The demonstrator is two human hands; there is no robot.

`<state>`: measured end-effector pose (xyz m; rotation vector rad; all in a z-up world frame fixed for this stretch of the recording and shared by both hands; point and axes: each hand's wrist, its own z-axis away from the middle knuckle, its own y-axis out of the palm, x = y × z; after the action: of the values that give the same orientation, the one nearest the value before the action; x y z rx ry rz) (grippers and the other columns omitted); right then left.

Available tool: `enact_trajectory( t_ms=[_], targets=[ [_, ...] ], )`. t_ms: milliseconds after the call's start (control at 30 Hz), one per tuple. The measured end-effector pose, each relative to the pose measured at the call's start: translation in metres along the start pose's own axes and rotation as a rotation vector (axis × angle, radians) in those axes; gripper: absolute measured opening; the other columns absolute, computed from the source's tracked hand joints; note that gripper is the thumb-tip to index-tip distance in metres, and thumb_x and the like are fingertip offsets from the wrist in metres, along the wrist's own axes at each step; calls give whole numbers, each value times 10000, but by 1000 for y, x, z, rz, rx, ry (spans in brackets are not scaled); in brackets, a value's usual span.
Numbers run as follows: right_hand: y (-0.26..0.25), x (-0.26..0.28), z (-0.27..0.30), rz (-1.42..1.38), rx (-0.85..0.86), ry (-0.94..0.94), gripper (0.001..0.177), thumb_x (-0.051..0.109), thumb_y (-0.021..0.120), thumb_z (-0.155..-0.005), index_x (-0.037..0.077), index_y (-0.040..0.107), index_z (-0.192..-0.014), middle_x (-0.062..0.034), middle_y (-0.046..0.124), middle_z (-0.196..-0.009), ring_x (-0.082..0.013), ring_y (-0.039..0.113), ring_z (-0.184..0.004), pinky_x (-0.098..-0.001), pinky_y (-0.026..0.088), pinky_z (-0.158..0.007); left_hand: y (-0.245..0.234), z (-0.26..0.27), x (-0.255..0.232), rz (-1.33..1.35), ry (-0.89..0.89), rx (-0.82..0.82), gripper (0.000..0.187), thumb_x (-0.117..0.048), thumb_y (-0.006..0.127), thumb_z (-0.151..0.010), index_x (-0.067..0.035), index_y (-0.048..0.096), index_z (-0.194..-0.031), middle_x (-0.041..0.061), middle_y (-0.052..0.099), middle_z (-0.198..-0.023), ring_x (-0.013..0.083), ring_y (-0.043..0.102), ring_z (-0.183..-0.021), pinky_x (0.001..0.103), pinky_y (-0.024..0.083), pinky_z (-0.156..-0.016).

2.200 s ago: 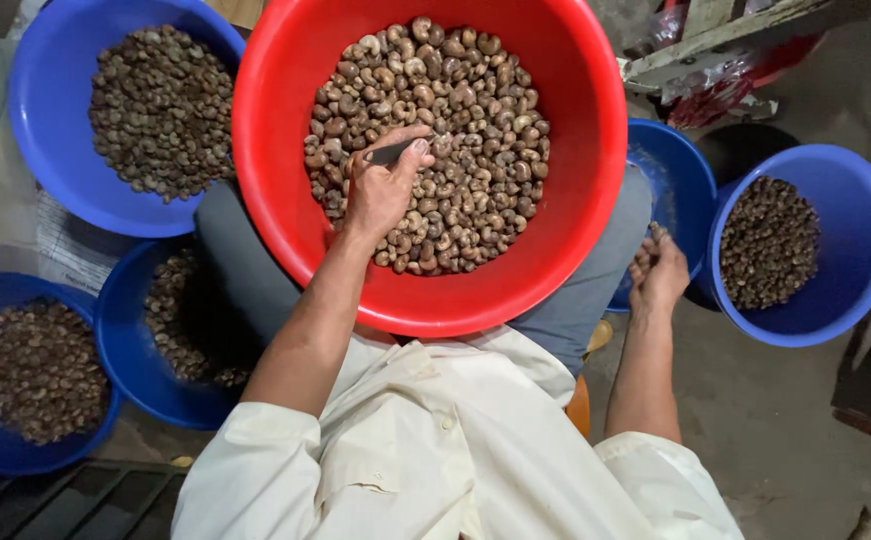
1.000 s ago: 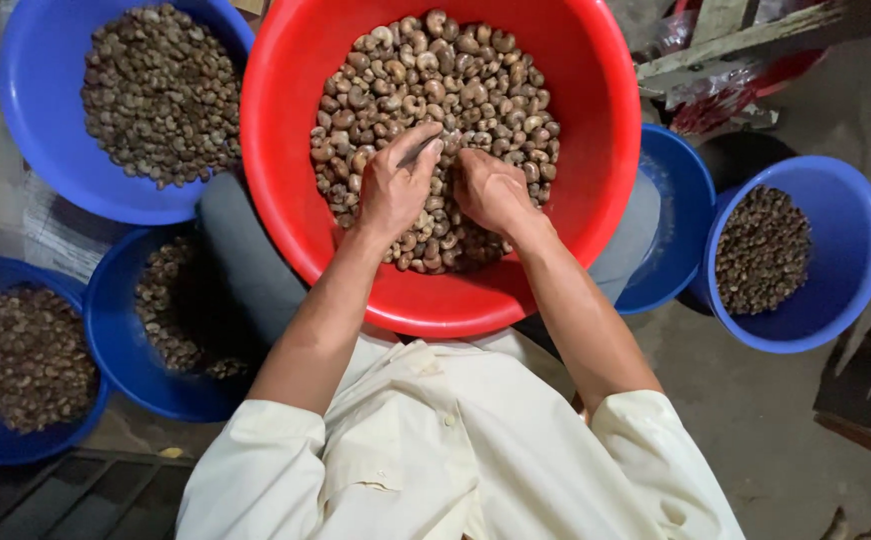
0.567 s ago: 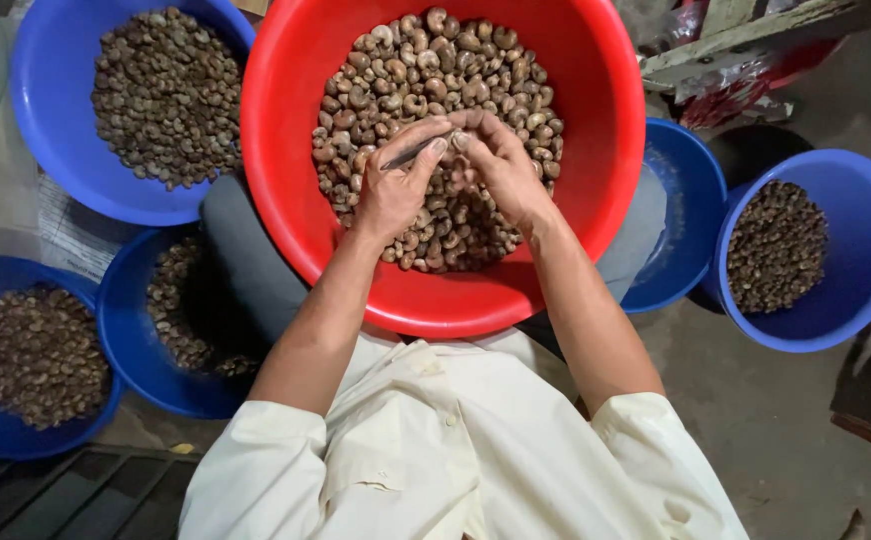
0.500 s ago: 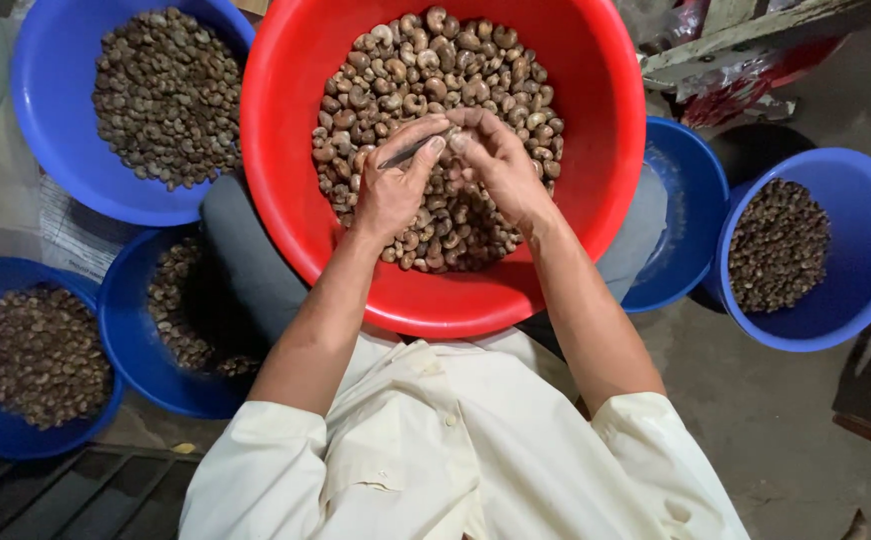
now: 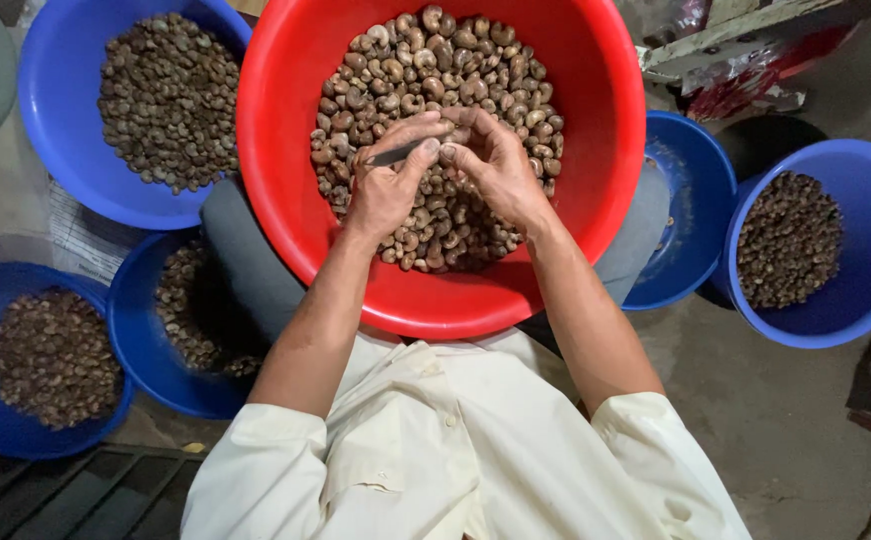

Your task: Manually processing nuts by using a small tool to peel or crack the outer shells

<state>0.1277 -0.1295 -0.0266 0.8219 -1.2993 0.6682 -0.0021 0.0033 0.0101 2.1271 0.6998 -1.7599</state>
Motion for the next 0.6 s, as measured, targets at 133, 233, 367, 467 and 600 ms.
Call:
enact_trajectory(
  t_ms=[133,233,367,467,600],
  targets=[
    [0,5,0,7,2,-18,370,42,694,-1016,-1,590,-1368,-153,728,-1024,-160,715,-768,-264,632,-657,2,0,6,-53,21,-6,216,-193,625,-1067,-40,739,-1170,234,685,-1255,438,626,-1243,591,476,-1079],
    [2,11,2,0,-12,-10,378,33,697,-1010,-3,589,-1371,-152,718,-1016,-169,715,-785,-279,637,-667,2,1,4,-63,30,-33,215,-186,619,-1072,-42,739,-1178,229,698,-1225,421,636,-1234,568,490,-1068],
    [0,10,1,31,-9,-17,396,24,714,-1000,2,584,-1374,-141,707,-1006,-159,707,-787,-281,641,-675,2,1,6,-92,28,-22,202,-174,636,-1065,-37,741,-1170,222,702,-1231,422,637,-1230,565,504,-1049],
    [2,13,3,61,-11,-11,400,40,721,-1002,13,585,-1376,-128,710,-1030,-152,703,-847,-292,647,-728,2,0,9,-106,28,-29,209,-180,624,-1071,-41,741,-1175,215,709,-1217,410,653,-1210,547,520,-1028],
    [-1,6,4,176,3,-56,402,45,734,-998,-6,578,-1365,-178,707,-1021,-212,695,-894,-370,637,-769,1,-1,4,-70,27,-21,191,-159,632,-1066,-36,743,-1162,209,708,-1196,393,673,-1173,524,543,-998]
  ],
)
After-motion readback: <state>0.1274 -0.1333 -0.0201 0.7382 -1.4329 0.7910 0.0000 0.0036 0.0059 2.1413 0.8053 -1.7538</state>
